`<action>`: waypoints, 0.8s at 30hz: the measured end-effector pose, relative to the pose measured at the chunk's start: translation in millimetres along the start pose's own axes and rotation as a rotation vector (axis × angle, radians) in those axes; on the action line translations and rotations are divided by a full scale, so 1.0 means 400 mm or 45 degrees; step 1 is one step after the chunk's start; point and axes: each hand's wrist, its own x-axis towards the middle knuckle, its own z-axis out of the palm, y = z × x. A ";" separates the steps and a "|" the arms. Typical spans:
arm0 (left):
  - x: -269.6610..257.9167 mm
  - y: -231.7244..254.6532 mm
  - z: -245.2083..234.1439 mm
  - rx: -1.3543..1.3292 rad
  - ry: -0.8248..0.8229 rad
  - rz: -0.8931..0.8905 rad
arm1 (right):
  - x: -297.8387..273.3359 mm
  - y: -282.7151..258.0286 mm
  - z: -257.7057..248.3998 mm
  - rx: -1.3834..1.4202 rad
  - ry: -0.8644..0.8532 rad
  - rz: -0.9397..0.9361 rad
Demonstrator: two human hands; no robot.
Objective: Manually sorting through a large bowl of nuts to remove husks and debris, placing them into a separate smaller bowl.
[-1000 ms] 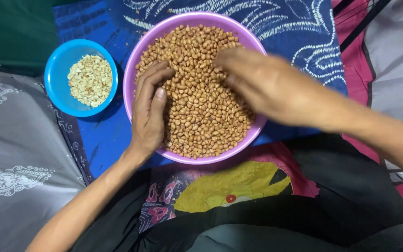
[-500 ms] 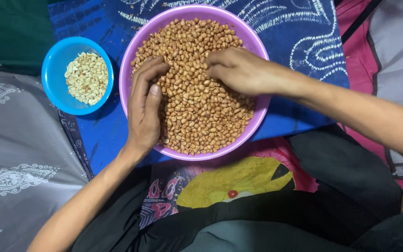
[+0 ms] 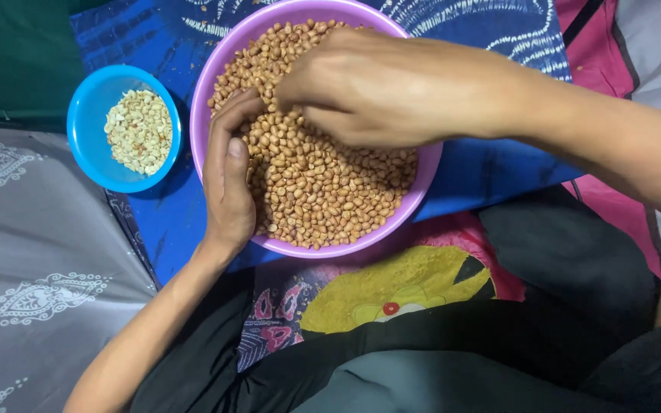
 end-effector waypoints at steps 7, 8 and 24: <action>0.000 -0.005 0.000 -0.067 0.007 0.039 | -0.104 -0.018 -0.099 -0.108 -0.474 0.046; 0.000 -0.006 0.000 -0.057 0.005 0.058 | -0.117 -0.020 -0.100 -0.112 -0.563 0.135; 0.000 -0.007 0.002 0.002 -0.016 0.053 | -0.037 0.076 0.094 0.199 -0.516 0.071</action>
